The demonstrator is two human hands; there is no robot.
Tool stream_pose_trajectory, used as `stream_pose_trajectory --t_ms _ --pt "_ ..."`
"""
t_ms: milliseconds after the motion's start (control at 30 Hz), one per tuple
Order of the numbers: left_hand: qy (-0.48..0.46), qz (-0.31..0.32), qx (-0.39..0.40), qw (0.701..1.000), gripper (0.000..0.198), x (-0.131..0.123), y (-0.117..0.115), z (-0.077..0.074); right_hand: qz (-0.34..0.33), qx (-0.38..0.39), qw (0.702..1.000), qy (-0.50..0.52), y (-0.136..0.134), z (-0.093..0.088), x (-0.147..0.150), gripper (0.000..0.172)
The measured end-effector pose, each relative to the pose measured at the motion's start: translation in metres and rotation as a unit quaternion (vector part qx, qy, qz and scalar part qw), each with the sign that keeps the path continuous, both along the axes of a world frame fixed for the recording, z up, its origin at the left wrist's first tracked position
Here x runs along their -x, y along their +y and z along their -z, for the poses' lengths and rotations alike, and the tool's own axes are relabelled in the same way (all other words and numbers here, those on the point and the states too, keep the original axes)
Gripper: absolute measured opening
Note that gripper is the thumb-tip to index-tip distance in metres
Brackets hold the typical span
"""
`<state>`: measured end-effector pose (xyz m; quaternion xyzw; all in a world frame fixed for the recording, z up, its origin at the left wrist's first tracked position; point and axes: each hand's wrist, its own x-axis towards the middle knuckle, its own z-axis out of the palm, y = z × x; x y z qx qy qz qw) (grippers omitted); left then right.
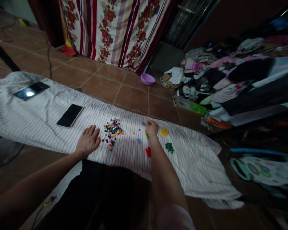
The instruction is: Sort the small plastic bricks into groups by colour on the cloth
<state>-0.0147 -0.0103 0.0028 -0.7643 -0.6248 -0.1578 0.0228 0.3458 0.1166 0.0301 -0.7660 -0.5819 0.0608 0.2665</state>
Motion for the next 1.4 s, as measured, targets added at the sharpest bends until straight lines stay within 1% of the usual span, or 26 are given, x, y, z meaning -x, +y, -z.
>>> stream_pose_trajectory --t_ms 167,367,600,800,1000,1133,1400 --pt "0.000 -0.003 0.002 1.000 0.048 0.000 0.000 0.001 0.034 0.029 0.999 -0.025 0.006 0.003 0.006 0.030" --pt "-0.009 -0.001 -0.002 1.000 0.049 0.000 0.000 0.005 0.033 0.047 0.998 -0.027 0.013 0.010 0.005 0.032" --pt "0.004 0.002 0.002 1.000 0.051 0.001 0.001 0.007 0.029 0.069 0.997 -0.031 0.015 0.016 0.006 0.033" --pt "-0.016 0.001 0.001 1.000 0.050 0.001 0.001 0.007 0.021 0.078 0.996 -0.033 0.014 0.015 0.005 0.036" --pt "-0.007 -0.004 -0.004 1.000 0.048 0.000 0.001 0.006 0.016 0.078 0.996 -0.032 0.012 0.014 0.006 0.038" --pt "-0.014 -0.004 -0.001 1.000 0.048 0.000 0.001 0.005 0.012 0.063 0.998 -0.024 0.011 0.014 0.008 0.042" --pt "0.000 -0.002 0.008 1.000 0.050 0.000 0.000 0.004 0.002 0.078 0.997 -0.019 0.008 0.013 0.008 0.041"
